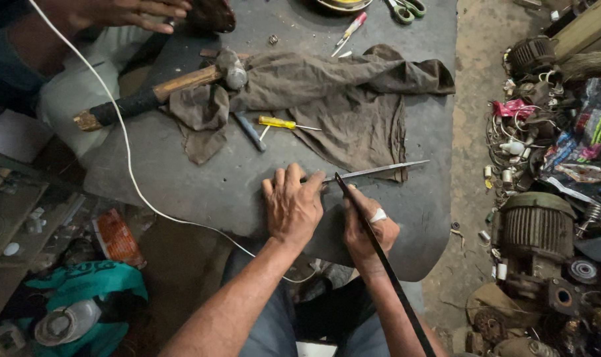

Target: The person files a metal rod on a workbench using a hand file. They hold the rod with one hand and move the file back and forth along its length. A coworker works on a separate component nearby.

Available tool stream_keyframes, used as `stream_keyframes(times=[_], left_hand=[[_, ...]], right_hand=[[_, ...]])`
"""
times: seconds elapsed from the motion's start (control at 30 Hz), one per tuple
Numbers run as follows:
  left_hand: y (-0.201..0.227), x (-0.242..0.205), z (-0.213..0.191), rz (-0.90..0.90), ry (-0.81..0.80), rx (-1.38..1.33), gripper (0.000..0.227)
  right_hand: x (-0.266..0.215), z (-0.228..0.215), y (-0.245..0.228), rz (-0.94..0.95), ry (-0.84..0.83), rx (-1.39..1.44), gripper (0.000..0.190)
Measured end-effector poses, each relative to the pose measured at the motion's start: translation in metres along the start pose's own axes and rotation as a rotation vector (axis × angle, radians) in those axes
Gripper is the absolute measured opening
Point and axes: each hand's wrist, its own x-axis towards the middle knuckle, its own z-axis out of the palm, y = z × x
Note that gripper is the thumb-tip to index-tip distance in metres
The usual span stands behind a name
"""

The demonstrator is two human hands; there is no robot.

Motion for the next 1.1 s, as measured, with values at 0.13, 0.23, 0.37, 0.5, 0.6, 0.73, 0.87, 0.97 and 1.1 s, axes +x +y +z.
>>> stream_keyframes(times=[0.13,0.23,0.37,0.5,0.6,0.73,0.87,0.97,1.1], left_hand=[[-0.002,-0.001,0.000,0.008,0.003,-0.003,0.025],[-0.001,-0.003,0.002,0.000,-0.020,0.002,0.025],[-0.003,0.001,0.003,-0.011,0.024,-0.002,0.024],[-0.001,-0.003,0.008,0.002,0.009,-0.002,0.022],[-0.004,-0.001,0.005,-0.002,0.010,0.011,0.022],[-0.002,-0.003,0.004,-0.012,0.006,-0.006,0.020],[-0.001,0.000,0.003,-0.024,-0.010,0.003,0.020],[-0.001,0.000,0.002,-0.015,-0.010,-0.006,0.023],[-0.001,-0.003,0.003,-0.006,0.014,-0.037,0.022]], right_hand=[[0.000,0.003,0.004,-0.078,-0.010,-0.068,0.025],[-0.002,0.003,0.010,-0.102,-0.028,-0.174,0.029],[-0.002,0.005,0.013,-0.056,-0.018,-0.075,0.030],[-0.007,0.001,0.015,-0.052,-0.012,-0.117,0.030],[-0.003,0.007,0.014,-0.057,-0.002,-0.137,0.029],[-0.007,0.003,0.010,-0.005,0.040,-0.022,0.029],[-0.004,0.002,0.006,0.001,0.012,-0.054,0.028],[-0.002,0.003,0.004,0.012,0.000,-0.078,0.027],[-0.005,0.002,0.004,-0.002,-0.002,-0.079,0.026]])
